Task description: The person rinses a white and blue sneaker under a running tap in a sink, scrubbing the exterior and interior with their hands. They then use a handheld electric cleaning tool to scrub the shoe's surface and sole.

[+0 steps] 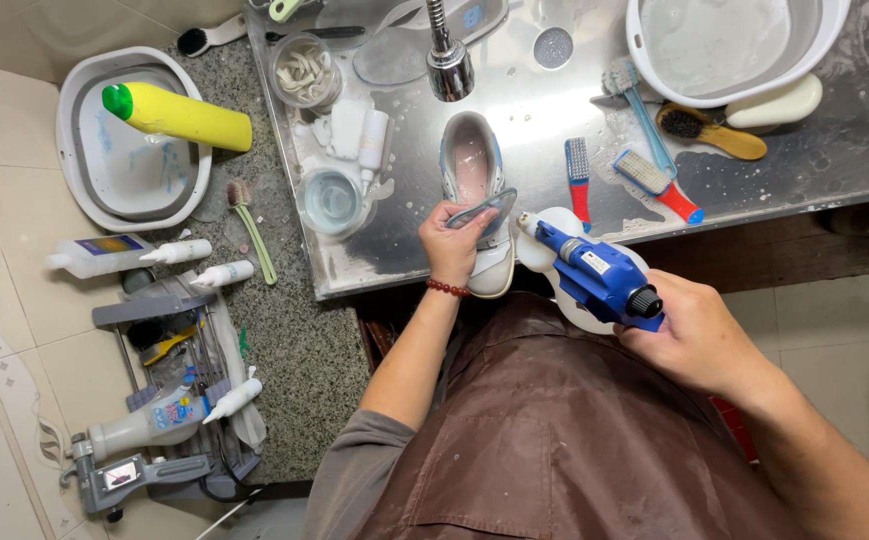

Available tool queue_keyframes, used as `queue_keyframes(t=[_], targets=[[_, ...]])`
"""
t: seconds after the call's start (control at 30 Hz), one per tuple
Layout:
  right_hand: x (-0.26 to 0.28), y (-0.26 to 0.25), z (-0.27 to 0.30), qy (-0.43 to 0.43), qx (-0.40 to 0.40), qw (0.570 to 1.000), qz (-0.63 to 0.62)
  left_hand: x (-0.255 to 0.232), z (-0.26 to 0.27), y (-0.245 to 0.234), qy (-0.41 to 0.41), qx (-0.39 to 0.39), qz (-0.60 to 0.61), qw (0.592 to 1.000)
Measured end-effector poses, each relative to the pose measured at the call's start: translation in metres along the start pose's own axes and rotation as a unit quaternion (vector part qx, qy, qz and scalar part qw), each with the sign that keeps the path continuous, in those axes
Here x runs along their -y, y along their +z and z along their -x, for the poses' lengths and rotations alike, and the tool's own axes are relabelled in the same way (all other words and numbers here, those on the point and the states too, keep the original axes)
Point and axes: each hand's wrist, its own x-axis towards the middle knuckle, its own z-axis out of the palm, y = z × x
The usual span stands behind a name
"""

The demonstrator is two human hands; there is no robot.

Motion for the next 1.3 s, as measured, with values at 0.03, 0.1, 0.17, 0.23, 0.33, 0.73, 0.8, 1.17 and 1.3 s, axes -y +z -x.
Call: queue_keyframes(t=[0.03, 0.1, 0.17, 0.23, 0.33, 0.73, 0.8, 1.17, 1.3], targets=[[-0.001, 0.0, 0.0, -0.002, -0.001, 1.0, 0.0, 0.0, 0.001, 0.0, -0.001, -0.002, 0.002, 1.0], [0.0, -0.001, 0.0, -0.003, -0.004, 1.0, 0.003, -0.001, 0.001, 0.0, -0.003, 0.001, 0.009, 1.0], [0.002, -0.002, 0.0, -0.005, -0.008, 1.0, 0.005, -0.001, 0.0, -0.001, -0.003, 0.004, 0.016, 1.0], [0.004, -0.004, 0.0, 0.006, -0.011, 1.0, 0.013, 0.001, 0.0, 0.0, 0.002, 0.003, 0.017, 1.0], [0.007, -0.004, 0.001, 0.027, -0.008, 0.999, 0.018, 0.001, 0.0, -0.002, -0.001, 0.002, 0.036, 0.999], [0.006, -0.009, 0.004, 0.04, -0.021, 0.999, 0.019, 0.002, -0.006, -0.024, -0.002, 0.011, 0.027, 1.0], [0.006, -0.013, 0.005, 0.033, -0.019, 0.999, 0.013, -0.014, -0.022, -0.042, -0.004, 0.028, 0.013, 1.0], [-0.009, -0.01, 0.009, -0.053, 0.013, 0.998, -0.031, -0.005, -0.06, -0.107, -0.109, 0.279, -0.097, 0.949], [-0.012, -0.01, 0.005, -0.064, 0.025, 0.997, -0.023, -0.002, -0.048, -0.112, -0.151, 0.246, -0.028, 0.957]])
